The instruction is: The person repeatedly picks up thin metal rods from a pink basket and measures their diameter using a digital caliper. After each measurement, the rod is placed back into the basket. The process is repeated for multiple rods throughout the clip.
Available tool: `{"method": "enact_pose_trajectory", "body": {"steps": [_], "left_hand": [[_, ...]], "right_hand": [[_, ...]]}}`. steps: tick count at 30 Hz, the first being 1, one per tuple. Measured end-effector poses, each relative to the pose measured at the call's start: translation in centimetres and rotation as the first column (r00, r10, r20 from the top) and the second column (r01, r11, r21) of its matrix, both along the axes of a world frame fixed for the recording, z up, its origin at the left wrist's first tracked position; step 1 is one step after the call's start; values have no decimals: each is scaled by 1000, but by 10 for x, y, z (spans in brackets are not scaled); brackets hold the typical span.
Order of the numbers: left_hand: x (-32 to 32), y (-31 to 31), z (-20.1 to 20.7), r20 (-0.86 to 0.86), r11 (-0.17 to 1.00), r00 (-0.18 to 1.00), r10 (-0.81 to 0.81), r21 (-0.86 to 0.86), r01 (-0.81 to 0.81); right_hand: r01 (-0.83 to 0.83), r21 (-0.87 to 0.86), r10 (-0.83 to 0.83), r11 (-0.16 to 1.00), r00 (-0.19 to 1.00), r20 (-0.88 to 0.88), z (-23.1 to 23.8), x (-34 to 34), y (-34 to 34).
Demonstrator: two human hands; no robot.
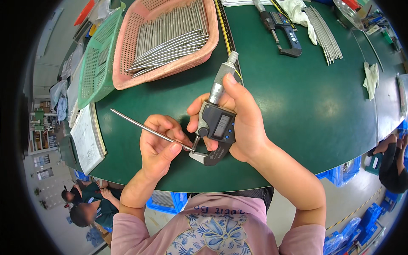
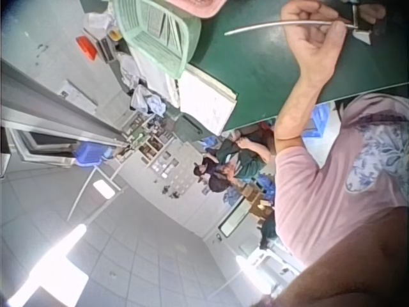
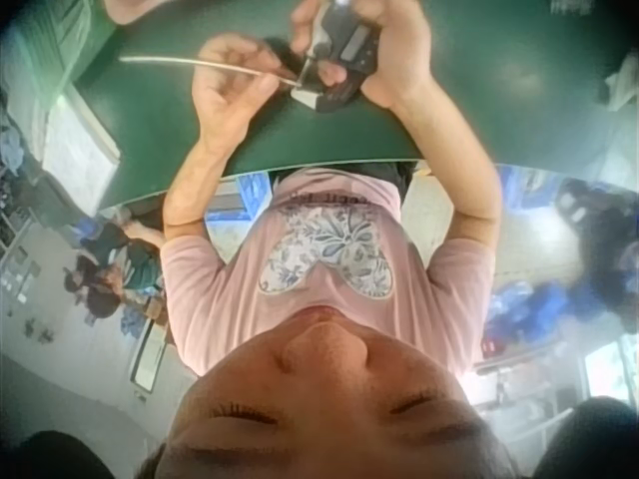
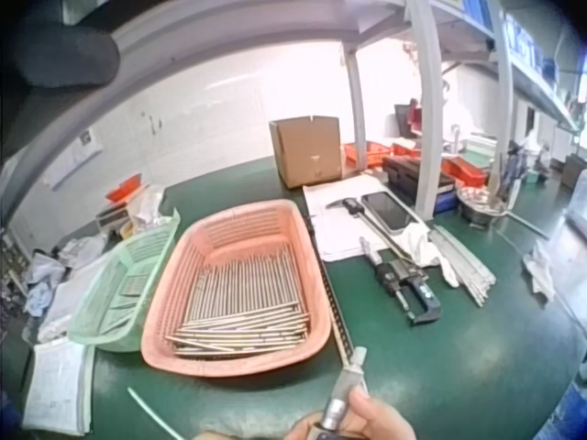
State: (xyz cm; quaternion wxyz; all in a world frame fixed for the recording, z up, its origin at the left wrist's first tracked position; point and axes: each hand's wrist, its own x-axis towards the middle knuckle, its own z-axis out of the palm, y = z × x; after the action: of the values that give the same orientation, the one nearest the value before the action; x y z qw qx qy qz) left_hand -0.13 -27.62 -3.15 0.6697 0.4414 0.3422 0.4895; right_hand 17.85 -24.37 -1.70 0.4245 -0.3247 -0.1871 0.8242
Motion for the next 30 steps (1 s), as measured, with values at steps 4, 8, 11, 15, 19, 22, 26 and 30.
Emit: {"method": "enact_pose_trajectory", "body": {"steps": [4,8,11,15,19,22,26,30], "left_hand": [[-2,1,4,-88,998,995,-41,-47,37],[-5,-1,0,4,996,997,-83,-40,83],[-6,0,-1,-1,995,995,-102,10,102],[-8,1,-2,-52,986,996,-74,144,81],[-9,3,-1,-33,946,999,42,324,-29],[-10,2,1,-29,925,998,63,378,-48],[-10,2,1,-25,928,999,48,371,-35],[-9,2,1,-12,933,999,42,357,-35]], "right_hand": [[-5,104,3,995,1000,20,-1,2,-1],[-22,205,12,979,999,51,2,3,-4],[-6,189,-9,982,997,81,7,1,-4],[5,137,-18,991,996,90,7,0,-3],[-138,255,100,957,983,156,0,2,-5],[-238,267,176,934,955,239,4,-3,-8],[-253,281,162,926,937,309,6,-9,-12],[-239,281,158,929,947,281,5,-8,-12]]}}
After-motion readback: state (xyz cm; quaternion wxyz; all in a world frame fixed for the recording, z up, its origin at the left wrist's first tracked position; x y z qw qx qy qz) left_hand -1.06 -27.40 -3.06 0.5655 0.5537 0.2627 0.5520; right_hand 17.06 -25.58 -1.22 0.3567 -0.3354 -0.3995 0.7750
